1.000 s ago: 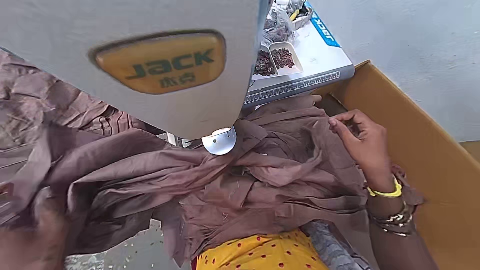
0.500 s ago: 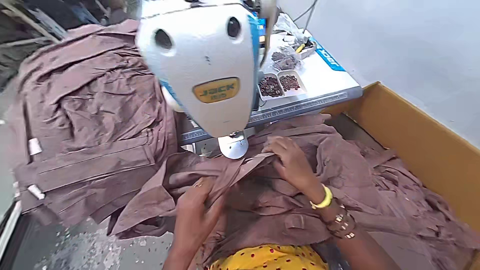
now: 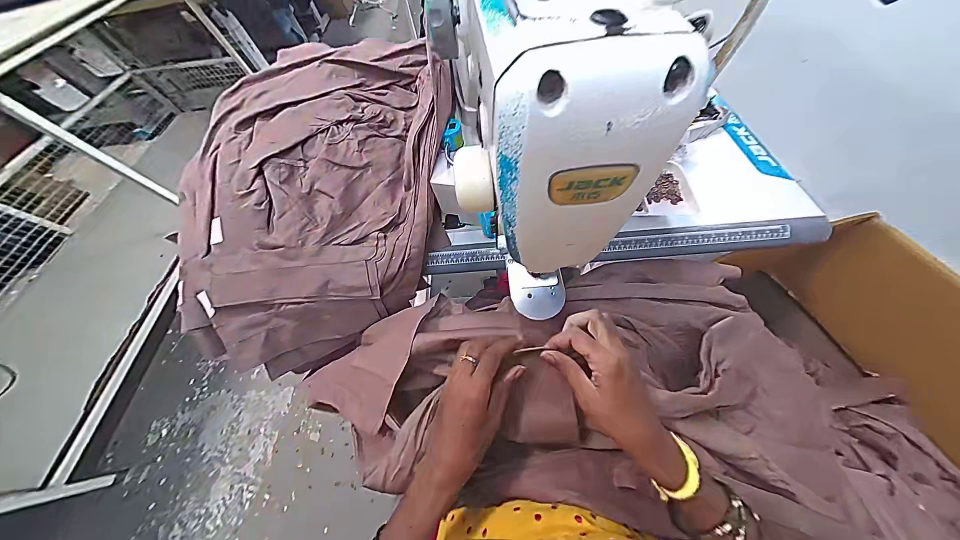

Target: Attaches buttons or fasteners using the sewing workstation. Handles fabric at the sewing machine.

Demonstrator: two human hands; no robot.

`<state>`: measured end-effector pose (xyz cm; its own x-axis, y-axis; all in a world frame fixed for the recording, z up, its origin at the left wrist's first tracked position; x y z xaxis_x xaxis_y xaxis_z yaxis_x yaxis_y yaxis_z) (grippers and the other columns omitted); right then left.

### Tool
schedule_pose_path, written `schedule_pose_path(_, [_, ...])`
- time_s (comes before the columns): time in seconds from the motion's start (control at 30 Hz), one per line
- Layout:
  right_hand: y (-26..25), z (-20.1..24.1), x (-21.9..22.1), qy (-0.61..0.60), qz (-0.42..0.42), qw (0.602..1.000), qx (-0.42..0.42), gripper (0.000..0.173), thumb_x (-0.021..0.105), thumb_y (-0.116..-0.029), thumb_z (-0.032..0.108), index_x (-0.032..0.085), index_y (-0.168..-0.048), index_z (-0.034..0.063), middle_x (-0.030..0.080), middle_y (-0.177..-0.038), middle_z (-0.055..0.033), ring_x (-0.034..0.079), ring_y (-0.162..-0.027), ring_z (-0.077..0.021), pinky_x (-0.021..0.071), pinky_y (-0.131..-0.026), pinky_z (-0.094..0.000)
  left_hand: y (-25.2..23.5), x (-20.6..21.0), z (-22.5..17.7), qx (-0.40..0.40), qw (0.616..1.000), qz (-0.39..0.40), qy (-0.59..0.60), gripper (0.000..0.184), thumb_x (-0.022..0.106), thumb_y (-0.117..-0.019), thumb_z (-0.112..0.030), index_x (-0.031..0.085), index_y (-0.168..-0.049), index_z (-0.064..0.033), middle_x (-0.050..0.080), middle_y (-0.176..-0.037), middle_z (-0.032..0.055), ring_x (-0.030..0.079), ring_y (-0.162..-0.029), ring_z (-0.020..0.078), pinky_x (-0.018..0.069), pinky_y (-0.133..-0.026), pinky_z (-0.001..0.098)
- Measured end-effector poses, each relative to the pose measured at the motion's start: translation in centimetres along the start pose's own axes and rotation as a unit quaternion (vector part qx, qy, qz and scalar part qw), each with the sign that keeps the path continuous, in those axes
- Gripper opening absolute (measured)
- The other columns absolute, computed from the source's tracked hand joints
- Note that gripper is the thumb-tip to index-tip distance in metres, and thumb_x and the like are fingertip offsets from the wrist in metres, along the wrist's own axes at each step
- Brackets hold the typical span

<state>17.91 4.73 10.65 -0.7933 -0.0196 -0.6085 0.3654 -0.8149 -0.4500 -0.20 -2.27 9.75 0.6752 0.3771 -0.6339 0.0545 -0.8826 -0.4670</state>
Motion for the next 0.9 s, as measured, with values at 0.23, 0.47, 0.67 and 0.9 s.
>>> schedule_pose_path(0.23, [-2.9, -1.6, -2.2, -0.042, 0.035, 0.997, 0.061, 0.035, 0.058, -0.1015, 0.04, 0.073, -0.092, 0.0099, 0.069, -0.079, 0.0001, 0.064, -0.07, -0.005, 0.0522, -0.063, -0.0246, -4.0, -0.2, 0.6, -0.023, 0.998, -0.027, 0.047, 0.032, 0.059, -0.1008, -0.038, 0.076, -0.09, -0.0139, 0.069, -0.085, -0.0049, 0.058, -0.093, 0.0074, 0.0429, -0.089, 0.027])
schedule_pose_path(0.47, [-9.6, -2.9, 0.0, -0.142, 0.068, 0.985, 0.073, 0.029, 0.078, -0.0854, 0.027, 0.061, -0.091, 0.0035, 0.056, -0.075, 0.0055, 0.049, -0.066, 0.0045, 0.0416, -0.063, -0.0144, -3.7, -0.2, 1.2, -0.082, 0.979, 0.059, 0.179, 0.033, 0.057, -0.1035, -0.035, 0.072, -0.093, -0.008, 0.066, -0.074, -0.0062, 0.056, -0.064, -0.0064, 0.047, -0.06, 0.012])
schedule_pose_path(0.67, [-10.3, -2.6, -0.6, -0.147, 0.128, 0.977, 0.089, 0.025, 0.075, -0.0888, 0.022, 0.063, -0.098, 0.0022, 0.057, -0.078, 0.0065, 0.049, -0.069, 0.0067, 0.0425, -0.066, -0.0115, -3.5, -1.9, 1.9, -0.111, 0.971, 0.128, 0.171, 0.034, 0.05, -0.1065, -0.037, 0.072, -0.101, -0.0119, 0.066, -0.082, -0.008, 0.058, -0.072, -0.0054, 0.0492, -0.068, 0.0149])
schedule_pose_path(0.9, [-6.2, -1.2, -3.5, -0.112, 0.11, 0.986, 0.063, 0.042, 0.064, -0.0984, 0.044, 0.067, -0.116, 0.0058, 0.067, -0.096, -0.0006, 0.062, -0.077, -0.0004, 0.0545, -0.069, -0.0191, -8.8, -2.0, 2.0, -0.167, 0.951, 0.199, 0.168, 0.025, 0.053, -0.1034, -0.032, 0.064, -0.092, -0.013, 0.054, -0.069, -0.0093, 0.05, -0.061, -0.0034, 0.0422, -0.058, 0.0166])
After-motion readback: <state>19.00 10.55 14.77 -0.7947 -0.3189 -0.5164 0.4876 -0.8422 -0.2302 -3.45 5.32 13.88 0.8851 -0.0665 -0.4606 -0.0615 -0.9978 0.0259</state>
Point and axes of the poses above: each hand's wrist, its own y-axis away from the middle knuckle, its own x-axis out of the palm, z = x × y, the point moved 3 cm from there along -y, towards the middle knuckle
